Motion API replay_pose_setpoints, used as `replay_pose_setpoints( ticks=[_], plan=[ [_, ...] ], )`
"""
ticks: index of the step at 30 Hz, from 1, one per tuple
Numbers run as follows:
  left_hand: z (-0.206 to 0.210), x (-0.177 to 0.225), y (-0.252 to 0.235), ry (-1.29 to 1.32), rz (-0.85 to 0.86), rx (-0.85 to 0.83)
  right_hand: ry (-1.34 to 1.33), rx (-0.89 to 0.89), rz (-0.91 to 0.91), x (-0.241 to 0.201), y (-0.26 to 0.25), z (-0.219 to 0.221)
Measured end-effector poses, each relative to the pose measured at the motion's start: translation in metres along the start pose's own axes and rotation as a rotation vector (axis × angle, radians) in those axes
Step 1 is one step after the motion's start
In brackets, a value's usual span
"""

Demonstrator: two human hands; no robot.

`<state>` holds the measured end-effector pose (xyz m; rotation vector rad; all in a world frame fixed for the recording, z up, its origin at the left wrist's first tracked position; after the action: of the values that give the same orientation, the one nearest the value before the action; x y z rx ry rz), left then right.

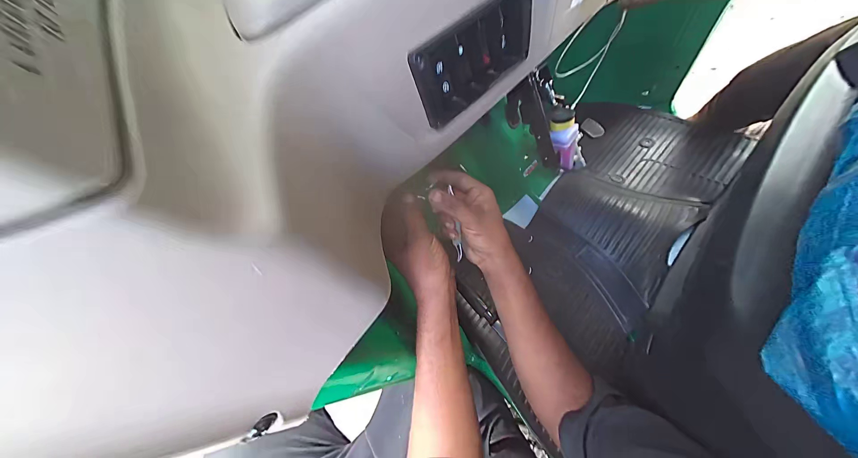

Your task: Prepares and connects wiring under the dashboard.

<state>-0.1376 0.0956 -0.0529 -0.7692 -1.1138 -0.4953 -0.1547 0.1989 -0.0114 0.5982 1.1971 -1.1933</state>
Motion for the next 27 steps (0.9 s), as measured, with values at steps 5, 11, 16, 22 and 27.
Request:
replay_pose_setpoints(
  ticks=[5,11,16,22,27],
  plan=[
    [0.011,0.020,0.018,-0.009,-0.085,0.042,-0.243,-0.007,-0.176,0.071,-0.037,-0.018],
    [-0.001,-0.004,0.004,0.243,-0.034,-0.054,-0.130,0.004,-0.160,0.071,-0.057,-0.008],
    [0.006,-0.014,0.002,0.344,-0.119,-0.161,-0.277,-0.035,-0.049,0.084,-0.066,-0.006],
    [0.007,-0.008,0.001,0.237,-0.068,-0.165,-0.119,0.018,-0.177,0.074,-0.036,-0.026],
    [0.008,-0.009,-0.001,0.289,-0.023,-0.141,-0.149,-0.149,-0.198,0.072,-0.012,-0.040]
  ],
)
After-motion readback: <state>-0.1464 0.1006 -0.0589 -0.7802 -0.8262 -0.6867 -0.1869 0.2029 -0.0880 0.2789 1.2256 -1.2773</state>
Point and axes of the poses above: each hand's wrist, its own y-axis away from the middle knuckle, its own z-axis out of the palm, x = y × z, the point moved 4 cm from there along -y, towards the middle knuckle, and after that the axes turned 2 degrees about -x, right-handed, at the moved point
